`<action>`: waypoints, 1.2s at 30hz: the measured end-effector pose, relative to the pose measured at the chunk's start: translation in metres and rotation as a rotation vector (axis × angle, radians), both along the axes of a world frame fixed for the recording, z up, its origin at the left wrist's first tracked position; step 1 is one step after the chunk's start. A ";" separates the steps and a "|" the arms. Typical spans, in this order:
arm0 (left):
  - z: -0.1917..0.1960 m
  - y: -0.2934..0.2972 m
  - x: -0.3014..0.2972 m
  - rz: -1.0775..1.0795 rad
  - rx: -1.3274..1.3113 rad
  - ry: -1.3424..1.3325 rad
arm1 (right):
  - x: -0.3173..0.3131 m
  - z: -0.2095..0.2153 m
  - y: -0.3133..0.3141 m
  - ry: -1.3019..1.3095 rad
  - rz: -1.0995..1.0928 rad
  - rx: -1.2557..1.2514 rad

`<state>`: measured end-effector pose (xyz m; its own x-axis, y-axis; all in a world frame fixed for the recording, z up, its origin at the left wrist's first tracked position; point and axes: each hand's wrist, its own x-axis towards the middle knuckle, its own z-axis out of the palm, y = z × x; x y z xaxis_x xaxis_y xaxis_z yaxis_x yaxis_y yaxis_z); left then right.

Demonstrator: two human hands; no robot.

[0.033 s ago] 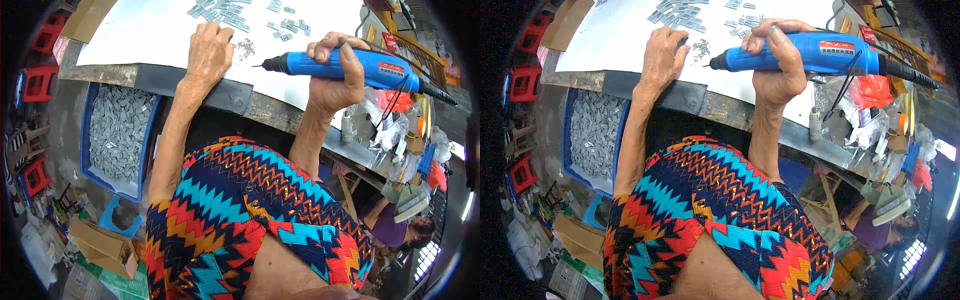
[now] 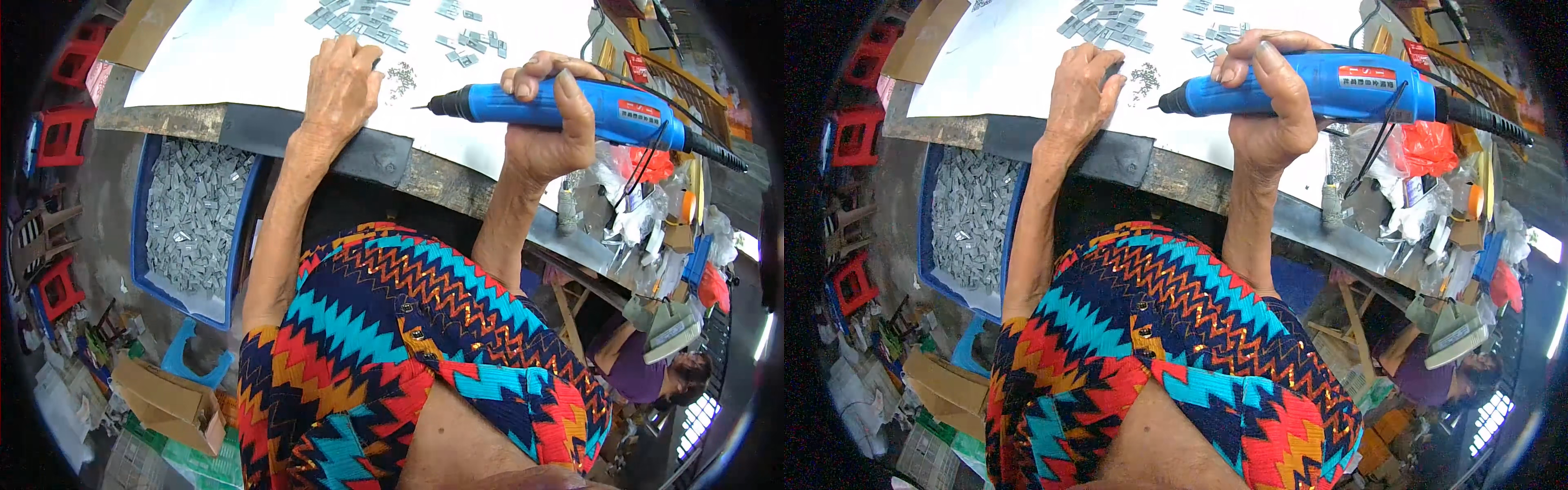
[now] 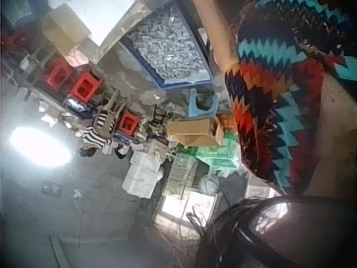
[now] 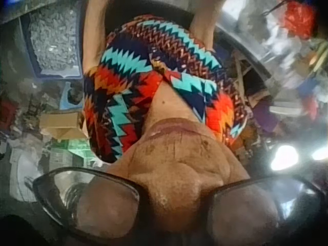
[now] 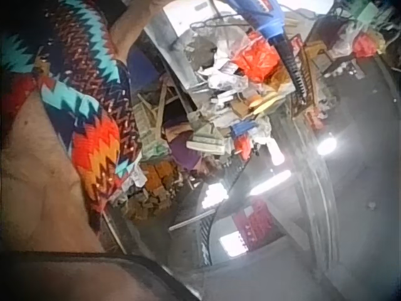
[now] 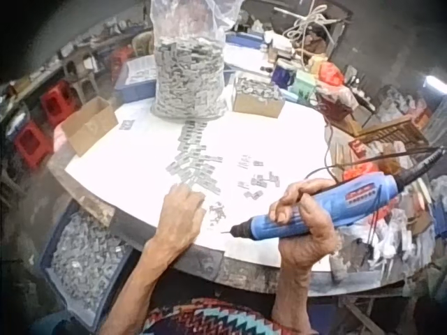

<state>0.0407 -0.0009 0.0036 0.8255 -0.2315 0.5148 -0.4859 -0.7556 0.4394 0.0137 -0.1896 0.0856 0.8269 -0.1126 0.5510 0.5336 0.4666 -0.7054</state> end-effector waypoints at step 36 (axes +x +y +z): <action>-0.009 0.018 -0.021 0.076 -0.214 0.085 | 0.033 0.011 0.080 -0.036 -0.059 -0.186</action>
